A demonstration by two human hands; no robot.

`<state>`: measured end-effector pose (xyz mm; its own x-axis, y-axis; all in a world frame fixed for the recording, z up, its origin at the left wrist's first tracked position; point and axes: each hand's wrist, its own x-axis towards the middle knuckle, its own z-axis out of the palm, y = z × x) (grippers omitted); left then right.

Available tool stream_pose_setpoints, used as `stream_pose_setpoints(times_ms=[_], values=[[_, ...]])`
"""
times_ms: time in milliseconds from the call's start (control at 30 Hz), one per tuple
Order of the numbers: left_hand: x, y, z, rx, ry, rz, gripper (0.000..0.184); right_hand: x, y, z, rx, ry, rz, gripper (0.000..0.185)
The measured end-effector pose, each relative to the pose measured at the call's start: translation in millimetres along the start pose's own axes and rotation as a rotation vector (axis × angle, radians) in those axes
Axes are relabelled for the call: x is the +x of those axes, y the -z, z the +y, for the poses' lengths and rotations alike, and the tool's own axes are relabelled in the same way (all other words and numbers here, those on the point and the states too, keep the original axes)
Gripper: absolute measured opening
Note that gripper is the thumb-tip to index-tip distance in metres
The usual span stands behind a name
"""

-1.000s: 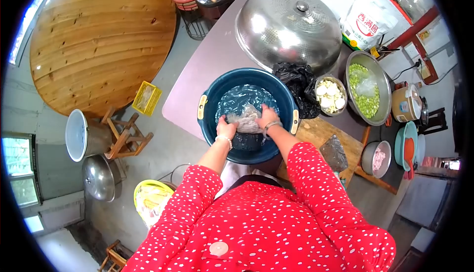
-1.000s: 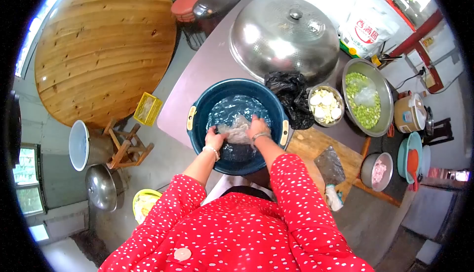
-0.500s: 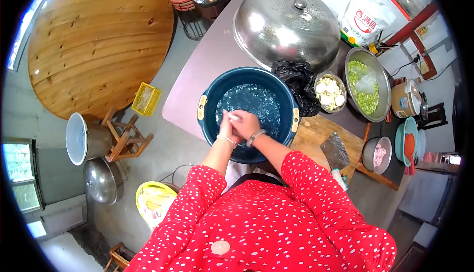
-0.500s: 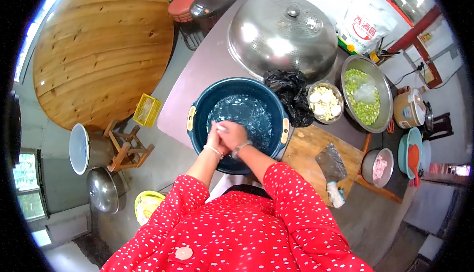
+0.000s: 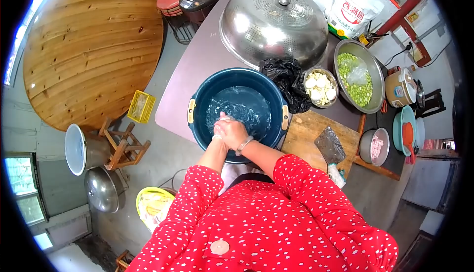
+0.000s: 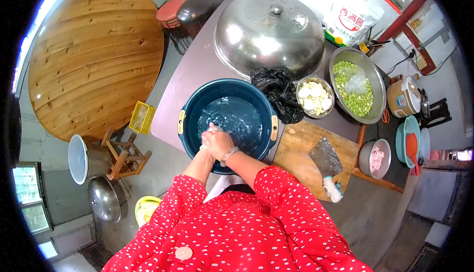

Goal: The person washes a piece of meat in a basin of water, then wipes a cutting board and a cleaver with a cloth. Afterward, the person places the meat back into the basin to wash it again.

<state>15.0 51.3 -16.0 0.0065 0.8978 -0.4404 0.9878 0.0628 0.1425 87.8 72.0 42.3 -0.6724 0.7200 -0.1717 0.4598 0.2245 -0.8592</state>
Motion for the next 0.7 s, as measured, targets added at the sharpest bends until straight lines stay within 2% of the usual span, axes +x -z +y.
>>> stream_pose_setpoints(times_ms=[33,67,100,133,167,200,233,267,300,367,400,500,533,600,633,700], values=[[-4.3,14.7,5.4,-0.056,0.062,-0.028,0.039,2.4,3.6,1.4,0.015,-0.089,-0.054,0.031],[-6.6,24.9,10.0,-0.135,0.121,-0.051,0.037,10.7,2.7,21.1,-0.201,0.234,0.114,0.018],[-9.9,35.3,14.3,-0.22,0.19,-0.089,0.036,19.4,6.8,29.8,-0.222,0.162,0.148,0.022],[-3.1,19.7,13.1,-1.146,0.486,-0.031,0.032,24.9,24.8,28.8,-0.328,0.067,0.032,0.024],[3.7,4.3,11.9,-2.032,0.798,0.329,0.028,37.6,19.8,61.1,-0.35,0.04,0.064,0.023],[5.5,1.3,4.4,-1.984,0.781,0.346,0.026,32.4,35.7,54.3,-0.29,-0.05,0.118,0.022],[5.3,-0.2,-4.3,-1.939,0.761,0.362,0.024,35.4,50.4,56.6,-0.364,-0.147,0.021,0.023],[3.1,-1.8,-14.3,-1.89,0.656,0.3,0.02,42.5,50.2,82.1,-0.461,-0.184,0.022,0.023],[6.9,-5.8,-22.0,-1.807,0.639,0.337,0.021,41.2,63.6,73.7,-0.563,-0.228,-0.09,0.026],[9.6,-18.5,-30.2,-1.535,0.658,0.494,0.032,31.2,58.1,79.5,-0.787,-0.006,0.153,0.04],[6.1,-11.3,-31.2,-1.43,0.659,0.469,0.036,26.2,57.3,70.6,-0.834,0.013,0.113,0.047],[3.7,1.2,-32.3,-1.136,0.603,0.427,0.045,15.2,22.2,90.9,-0.878,0.002,-0.08,0.048],[4.4,1.7,-30.0,-1.146,0.548,0.443,0.043,17.5,20.1,93.7,-0.772,-0.075,-0.318,0.047],[8.9,-2.2,-23.5,-1.191,0.381,0.532,0.037,14.8,20.0,90.1,-0.548,-0.159,-0.282,0.027],[13.2,-5.5,-25.5,-1.286,0.287,0.452,0.033,14.8,22.3,81.6,-0.423,-0.239,-0.245,0.02],[16.3,-9.6,-27.4,-1.311,0.18,0.385,0.037,17.4,35.4,63.3,0.086,-0.342,-0.399,0.016]])
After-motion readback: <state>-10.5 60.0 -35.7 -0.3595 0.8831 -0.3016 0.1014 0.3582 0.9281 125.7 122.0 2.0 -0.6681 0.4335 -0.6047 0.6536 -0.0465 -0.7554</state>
